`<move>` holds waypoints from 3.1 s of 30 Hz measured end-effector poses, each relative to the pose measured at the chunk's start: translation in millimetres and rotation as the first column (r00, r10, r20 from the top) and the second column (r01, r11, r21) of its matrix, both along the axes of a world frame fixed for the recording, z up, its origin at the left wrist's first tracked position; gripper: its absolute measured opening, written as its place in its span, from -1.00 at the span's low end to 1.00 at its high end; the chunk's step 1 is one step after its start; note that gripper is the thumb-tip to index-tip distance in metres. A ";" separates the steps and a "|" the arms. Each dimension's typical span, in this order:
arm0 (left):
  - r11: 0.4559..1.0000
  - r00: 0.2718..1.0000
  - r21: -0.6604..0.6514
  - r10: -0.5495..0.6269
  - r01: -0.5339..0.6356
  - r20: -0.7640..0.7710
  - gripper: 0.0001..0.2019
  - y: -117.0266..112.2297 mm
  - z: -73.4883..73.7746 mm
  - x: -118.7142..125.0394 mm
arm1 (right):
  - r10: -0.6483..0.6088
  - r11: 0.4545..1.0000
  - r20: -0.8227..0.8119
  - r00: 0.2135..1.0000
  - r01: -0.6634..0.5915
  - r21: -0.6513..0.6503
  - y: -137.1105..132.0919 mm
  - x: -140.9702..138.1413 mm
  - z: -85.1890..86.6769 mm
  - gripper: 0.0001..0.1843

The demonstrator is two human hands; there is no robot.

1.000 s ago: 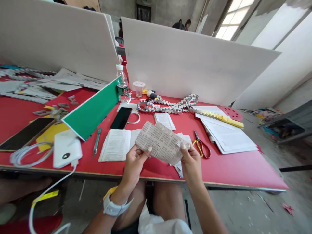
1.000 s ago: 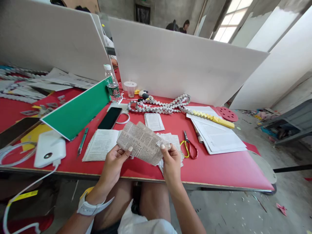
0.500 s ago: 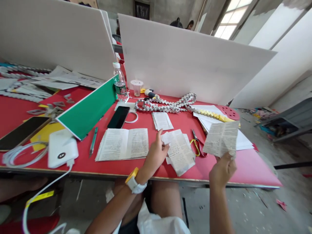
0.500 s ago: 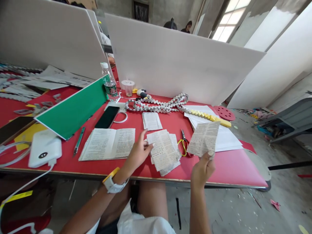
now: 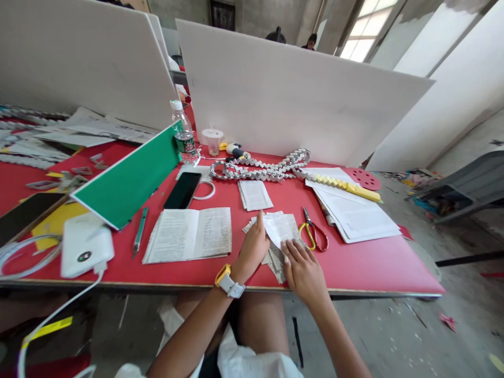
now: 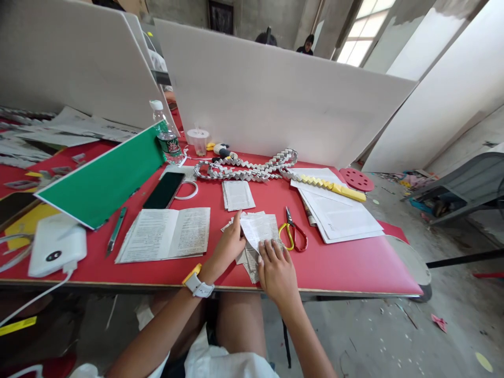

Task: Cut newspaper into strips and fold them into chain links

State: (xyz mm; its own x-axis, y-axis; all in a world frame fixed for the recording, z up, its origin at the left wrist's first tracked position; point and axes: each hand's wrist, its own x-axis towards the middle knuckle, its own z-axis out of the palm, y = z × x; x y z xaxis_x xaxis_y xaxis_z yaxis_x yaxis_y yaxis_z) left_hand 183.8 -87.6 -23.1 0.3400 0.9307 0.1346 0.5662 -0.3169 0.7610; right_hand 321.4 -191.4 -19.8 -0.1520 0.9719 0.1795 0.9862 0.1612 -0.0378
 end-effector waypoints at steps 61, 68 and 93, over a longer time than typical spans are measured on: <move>0.989 0.838 -0.144 0.112 -0.040 0.534 -0.52 -55.0 9.8 -38.7 | 0.182 0.981 -0.363 0.914 -0.192 0.009 140.9 0.4 34.3 -0.47; 0.987 0.868 -0.028 0.153 -0.159 0.472 -0.64 -53.3 14.9 -81.3 | 0.195 0.956 0.066 0.979 -0.174 -0.234 186.0 -31.6 17.2 -0.62; 0.909 0.635 -0.398 0.234 0.126 0.736 -0.38 -42.7 35.3 -85.5 | 0.407 0.854 -0.496 0.767 -0.127 0.504 56.6 -76.3 48.5 -0.70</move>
